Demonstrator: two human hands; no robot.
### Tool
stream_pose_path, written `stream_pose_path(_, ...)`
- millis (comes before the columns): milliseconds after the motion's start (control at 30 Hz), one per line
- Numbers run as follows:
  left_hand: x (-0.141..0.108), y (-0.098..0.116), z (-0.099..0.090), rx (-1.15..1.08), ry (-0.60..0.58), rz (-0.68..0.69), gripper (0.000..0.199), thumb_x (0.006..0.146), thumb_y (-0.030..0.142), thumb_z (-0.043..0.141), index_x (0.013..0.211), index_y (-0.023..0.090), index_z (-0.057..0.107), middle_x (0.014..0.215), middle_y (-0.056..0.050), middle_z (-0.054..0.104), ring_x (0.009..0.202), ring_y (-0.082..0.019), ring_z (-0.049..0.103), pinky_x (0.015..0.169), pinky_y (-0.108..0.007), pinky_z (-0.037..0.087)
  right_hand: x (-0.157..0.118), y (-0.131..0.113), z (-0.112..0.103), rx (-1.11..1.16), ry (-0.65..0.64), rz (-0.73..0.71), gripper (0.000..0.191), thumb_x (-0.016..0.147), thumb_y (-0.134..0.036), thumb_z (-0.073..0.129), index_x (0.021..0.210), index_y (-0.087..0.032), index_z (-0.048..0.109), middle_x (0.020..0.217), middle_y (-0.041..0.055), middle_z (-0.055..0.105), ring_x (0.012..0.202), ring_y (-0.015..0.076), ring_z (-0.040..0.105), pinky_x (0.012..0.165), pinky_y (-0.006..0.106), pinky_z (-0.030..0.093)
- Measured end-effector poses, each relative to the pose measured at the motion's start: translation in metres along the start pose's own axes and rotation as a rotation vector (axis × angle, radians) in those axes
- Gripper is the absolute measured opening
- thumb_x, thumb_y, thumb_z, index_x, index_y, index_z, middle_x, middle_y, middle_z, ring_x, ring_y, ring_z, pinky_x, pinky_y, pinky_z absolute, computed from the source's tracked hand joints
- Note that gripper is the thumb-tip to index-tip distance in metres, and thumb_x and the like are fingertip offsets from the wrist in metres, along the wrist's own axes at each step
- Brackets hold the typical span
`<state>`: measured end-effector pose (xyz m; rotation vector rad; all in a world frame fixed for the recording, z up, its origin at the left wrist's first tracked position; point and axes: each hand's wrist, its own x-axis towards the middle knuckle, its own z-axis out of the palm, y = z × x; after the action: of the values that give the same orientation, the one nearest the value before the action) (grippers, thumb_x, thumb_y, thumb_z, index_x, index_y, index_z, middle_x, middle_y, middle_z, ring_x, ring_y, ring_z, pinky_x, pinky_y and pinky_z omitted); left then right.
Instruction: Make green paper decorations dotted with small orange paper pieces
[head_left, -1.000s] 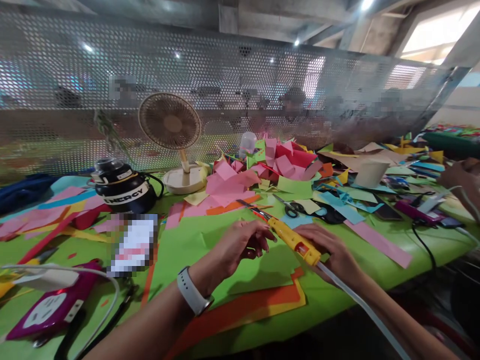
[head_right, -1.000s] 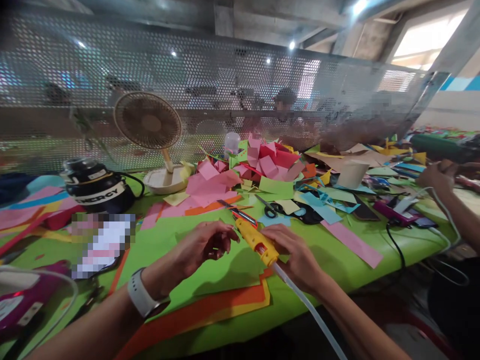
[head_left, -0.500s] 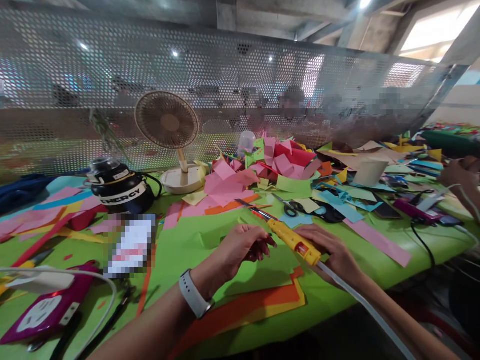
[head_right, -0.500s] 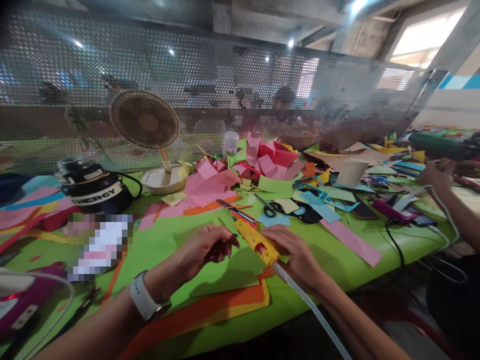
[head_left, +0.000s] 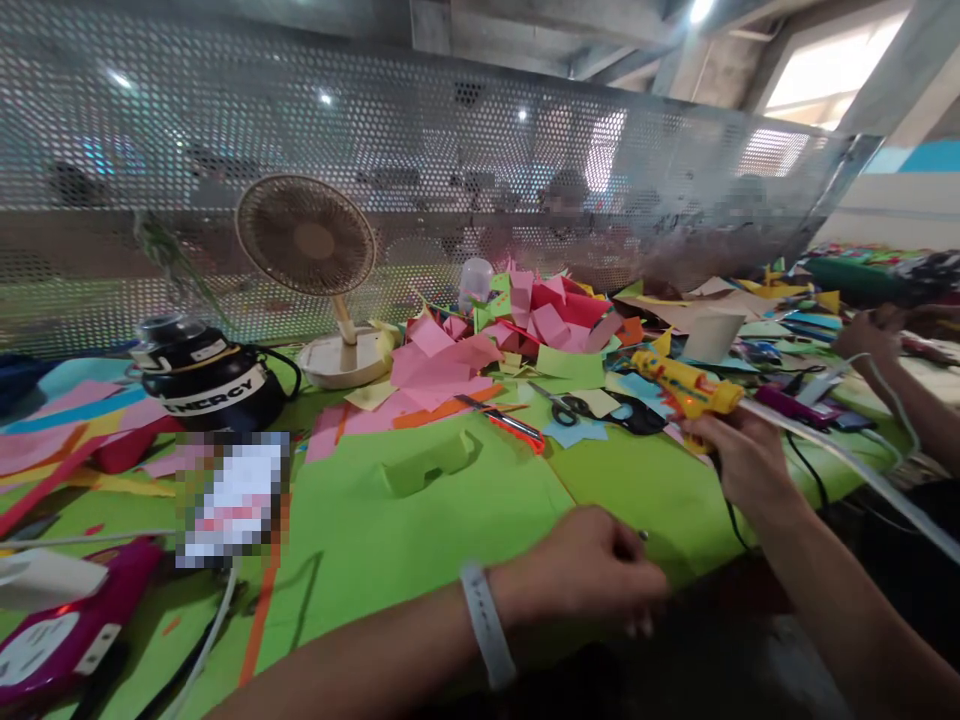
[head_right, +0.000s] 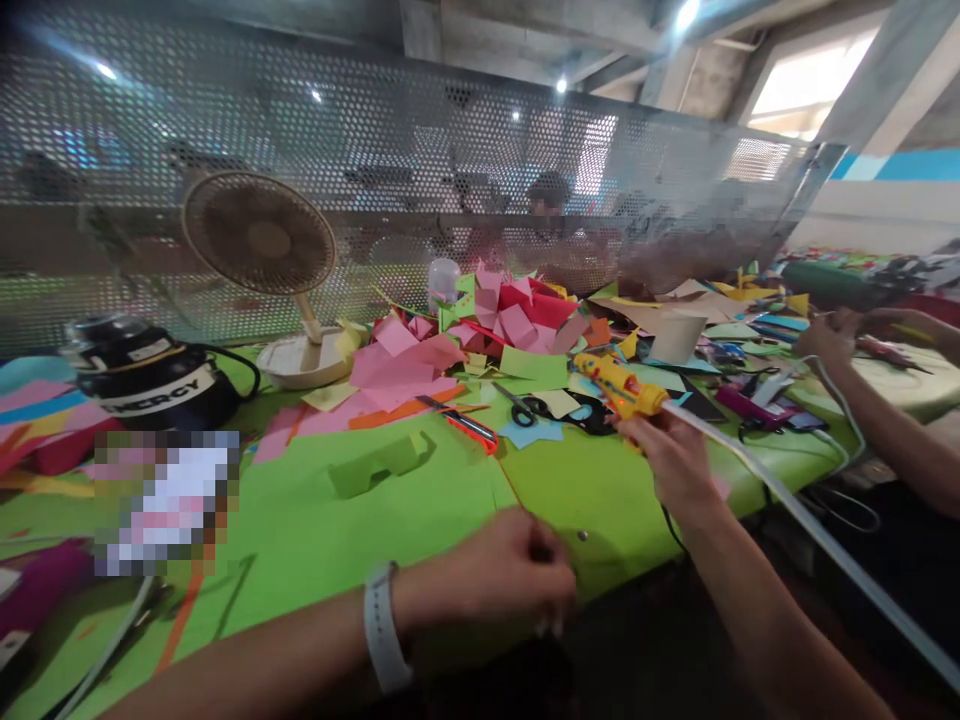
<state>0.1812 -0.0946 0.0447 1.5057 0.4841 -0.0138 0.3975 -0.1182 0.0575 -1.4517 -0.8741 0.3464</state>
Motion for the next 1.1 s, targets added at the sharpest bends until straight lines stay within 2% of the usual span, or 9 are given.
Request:
stream_pose_path(133,0.004,-0.012,0.034,0.502,-0.189,0.257,0.009,0.075,0.024,0.061,0.072,0.021,0.069,0.069,-0.002,0.070,0.066,-0.020,0.063,0.056,-0.027,0.042,0.024,-0.006,-0.002,0.064,0.072,-0.009,0.009,0.058,-0.027,0.065,0.061,-0.023,0.057,0.053,0.0000,0.061,0.043,0.0149,0.052,0.040,0.027,0.039)
stream_pose_path(200,0.003,-0.013,0.037,0.618,-0.181,0.396,0.015,0.080,0.027,0.060,0.089,0.023,0.072,0.080,-0.004,0.072,0.075,-0.021,0.065,0.061,-0.028,0.044,0.027,-0.009,0.000,0.083,0.062,0.003,0.009,0.057,-0.026,0.066,0.060,-0.024,0.058,0.052,0.0005,0.060,0.043,0.0151,0.052,0.041,0.028,0.040)
stream_pose_path(367,-0.014,0.002,0.015,0.657,-0.077,0.576,0.036,0.085,0.018,0.056,0.120,0.022,0.064,0.114,-0.008,0.067,0.110,-0.023,0.058,0.091,-0.027,0.042,0.015,-0.012,0.016,0.115,-0.013,0.044,0.006,0.051,-0.022,0.065,0.056,-0.023,0.061,0.053,0.0003,0.063,0.046,0.0152,0.055,0.041,0.025,0.040)
stream_pose_path(433,-0.026,0.009,-0.001,0.689,-0.100,0.676,0.076,0.073,0.009,0.063,0.144,0.020,0.036,0.147,-0.011,0.040,0.135,-0.030,0.034,0.103,-0.034,0.033,0.009,-0.014,0.026,0.125,-0.053,0.066,0.006,0.051,-0.020,0.065,0.056,-0.023,0.063,0.053,-0.0002,0.063,0.046,0.0146,0.055,0.040,0.024,0.040)
stream_pose_path(467,-0.034,0.012,-0.011,0.672,-0.073,0.665,0.080,0.073,0.007,0.061,0.146,0.021,0.031,0.150,-0.010,0.035,0.135,-0.029,0.033,0.103,-0.035,0.034,0.006,-0.015,0.031,0.130,-0.076,0.078,0.007,0.050,-0.020,0.064,0.057,-0.023,0.064,0.053,-0.0003,0.064,0.046,0.0144,0.055,0.040,0.024,0.040)
stream_pose_path(600,-0.074,0.014,-0.067,0.618,0.169,0.472,0.036,0.084,0.017,0.052,0.118,0.019,0.063,0.099,-0.007,0.073,0.084,-0.018,0.066,0.075,-0.027,0.049,-0.007,-0.023,0.057,0.170,-0.207,0.124,0.007,0.049,-0.021,0.063,0.056,-0.022,0.064,0.055,0.0002,0.065,0.047,0.0131,0.054,0.041,0.022,0.040)
stream_pose_path(767,-0.134,-0.011,-0.158,0.599,0.631,0.160,0.042,0.083,0.038,0.058,0.120,0.017,0.058,0.059,0.003,0.058,0.053,-0.013,0.053,0.050,-0.023,0.039,-0.021,-0.020,0.091,0.212,-0.441,0.218,0.012,0.054,-0.025,0.062,0.062,-0.017,0.066,0.057,0.0032,0.066,0.049,0.0127,0.054,0.043,0.021,0.039)
stream_pose_path(900,-0.152,-0.045,-0.191,0.533,0.620,0.015,0.063,0.076,0.045,0.065,0.127,0.014,0.048,0.056,0.007,0.047,0.050,-0.013,0.045,0.046,-0.024,0.032,-0.029,-0.011,0.113,0.208,-0.575,0.257,0.017,0.060,-0.029,0.065,0.067,-0.015,0.069,0.056,0.0027,0.065,0.049,0.0115,0.053,0.045,0.021,0.039)
stream_pose_path(1100,-0.132,-0.077,-0.190,0.522,0.509,0.013,0.026,0.083,0.045,0.055,0.087,0.019,0.054,0.056,0.005,0.053,0.050,-0.012,0.047,0.049,-0.024,0.035,-0.037,-0.010,0.139,0.149,-0.664,0.260,0.023,0.061,-0.033,0.074,0.073,-0.014,0.070,0.059,0.0011,0.065,0.046,0.0077,0.048,0.042,0.019,0.035)
